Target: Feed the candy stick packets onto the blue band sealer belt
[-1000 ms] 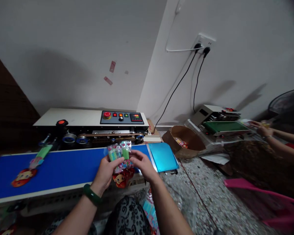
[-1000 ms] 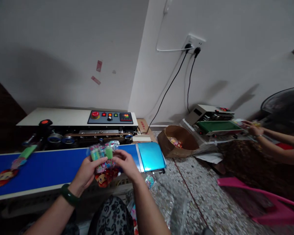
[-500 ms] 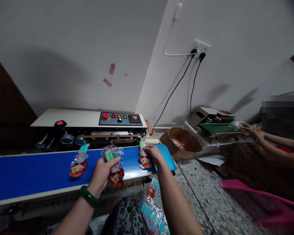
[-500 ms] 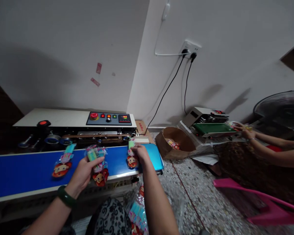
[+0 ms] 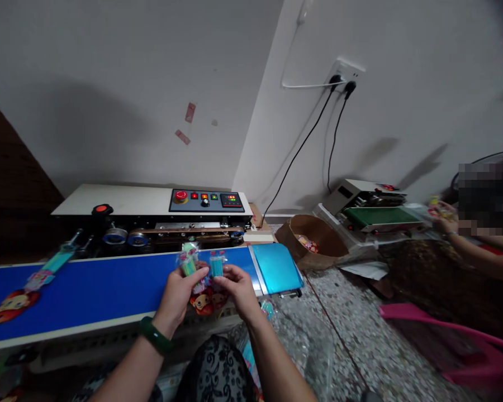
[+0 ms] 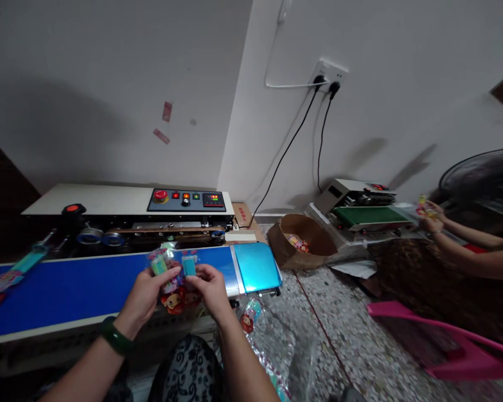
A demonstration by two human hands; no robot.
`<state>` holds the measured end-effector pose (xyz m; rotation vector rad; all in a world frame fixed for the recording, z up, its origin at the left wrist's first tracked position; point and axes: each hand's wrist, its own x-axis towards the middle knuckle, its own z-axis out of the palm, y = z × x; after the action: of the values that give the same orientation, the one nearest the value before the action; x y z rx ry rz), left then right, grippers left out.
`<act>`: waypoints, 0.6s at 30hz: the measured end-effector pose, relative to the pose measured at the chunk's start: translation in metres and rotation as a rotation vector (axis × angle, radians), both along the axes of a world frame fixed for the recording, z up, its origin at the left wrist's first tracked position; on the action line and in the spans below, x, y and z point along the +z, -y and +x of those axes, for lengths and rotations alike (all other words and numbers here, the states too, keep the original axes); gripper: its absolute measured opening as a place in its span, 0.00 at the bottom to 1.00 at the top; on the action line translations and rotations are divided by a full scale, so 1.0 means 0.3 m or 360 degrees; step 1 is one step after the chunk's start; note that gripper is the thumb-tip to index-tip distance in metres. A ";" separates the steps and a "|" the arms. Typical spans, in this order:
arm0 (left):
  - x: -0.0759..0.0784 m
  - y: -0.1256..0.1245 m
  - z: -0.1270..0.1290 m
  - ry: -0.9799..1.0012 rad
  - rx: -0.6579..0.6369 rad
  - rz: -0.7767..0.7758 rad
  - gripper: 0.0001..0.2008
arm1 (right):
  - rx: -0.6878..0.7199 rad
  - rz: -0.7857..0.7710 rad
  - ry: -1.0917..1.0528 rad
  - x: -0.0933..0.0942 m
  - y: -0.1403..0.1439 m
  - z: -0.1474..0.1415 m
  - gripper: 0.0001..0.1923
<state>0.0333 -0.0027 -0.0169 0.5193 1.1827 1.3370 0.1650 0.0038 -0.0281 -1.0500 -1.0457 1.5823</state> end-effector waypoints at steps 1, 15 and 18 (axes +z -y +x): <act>-0.001 0.000 0.001 -0.0032 -0.0009 0.0012 0.17 | -0.0016 0.0000 -0.0005 -0.005 -0.002 0.006 0.10; 0.026 0.016 0.018 -0.0430 -0.0275 0.0102 0.14 | -0.0250 0.0274 0.0219 0.064 0.005 0.025 0.06; 0.032 0.016 0.018 -0.0261 -0.0202 0.0079 0.14 | 0.0010 0.0100 0.0076 0.045 0.026 0.030 0.14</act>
<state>0.0387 -0.0076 -0.0074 0.7394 1.2303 1.2355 0.1741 -0.0040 -0.0145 -1.0469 -1.1248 1.5260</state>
